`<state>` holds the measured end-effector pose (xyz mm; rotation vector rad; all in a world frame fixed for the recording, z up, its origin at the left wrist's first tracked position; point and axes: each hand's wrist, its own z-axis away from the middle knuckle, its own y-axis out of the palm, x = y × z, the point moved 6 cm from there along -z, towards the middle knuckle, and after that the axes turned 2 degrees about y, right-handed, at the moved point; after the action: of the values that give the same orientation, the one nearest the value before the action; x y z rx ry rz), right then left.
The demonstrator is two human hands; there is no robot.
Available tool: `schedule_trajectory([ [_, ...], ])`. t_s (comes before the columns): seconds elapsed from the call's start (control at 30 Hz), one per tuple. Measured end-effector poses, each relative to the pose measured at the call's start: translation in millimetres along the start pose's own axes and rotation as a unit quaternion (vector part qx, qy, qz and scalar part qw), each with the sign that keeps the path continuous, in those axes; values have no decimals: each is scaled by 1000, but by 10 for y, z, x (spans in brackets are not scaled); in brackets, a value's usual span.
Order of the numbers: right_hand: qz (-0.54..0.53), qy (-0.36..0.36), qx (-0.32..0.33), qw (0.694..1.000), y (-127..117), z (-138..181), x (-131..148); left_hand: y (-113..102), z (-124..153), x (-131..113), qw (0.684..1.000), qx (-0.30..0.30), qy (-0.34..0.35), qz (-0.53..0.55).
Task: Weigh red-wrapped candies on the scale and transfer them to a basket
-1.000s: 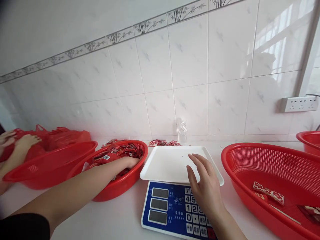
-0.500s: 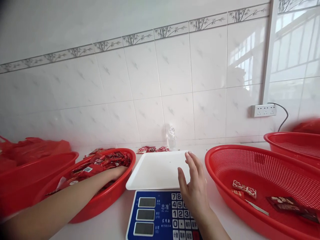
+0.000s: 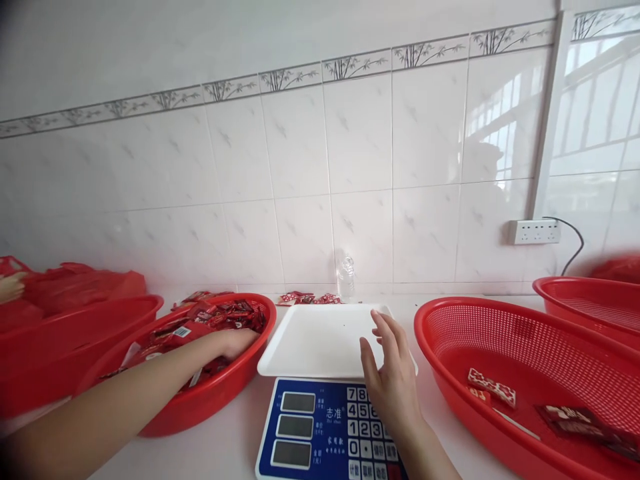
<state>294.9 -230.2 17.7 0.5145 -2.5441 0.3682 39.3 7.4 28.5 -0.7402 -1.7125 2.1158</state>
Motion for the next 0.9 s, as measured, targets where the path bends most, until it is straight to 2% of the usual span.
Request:
schedule_trajectory([
  [0.13, -6, 14, 8, 1000, 18, 11, -27, -115, 23, -33, 999, 3, 34, -37],
  [0.23, -6, 10, 11, 1000, 25, 13, -26, -232, 42, -46, 997, -26, 55, -55],
  [0.47, -9, 4, 23, 1000, 59, 33, -54, -726, 119, -43, 984, -161, 44, -59],
  [0.63, -10, -14, 17, 1000, 63, 50, -40, -1004, 197, -298, 965, -248, 71, -40],
  [0.77, -8, -15, 20, 1000, 78, 56, -49, -981, 208, -635, 959, -264, 103, 11],
  [0.9, -12, -11, 23, 1000, 94, 55, -74, -784, 133, -990, 958, -235, 143, 83],
])
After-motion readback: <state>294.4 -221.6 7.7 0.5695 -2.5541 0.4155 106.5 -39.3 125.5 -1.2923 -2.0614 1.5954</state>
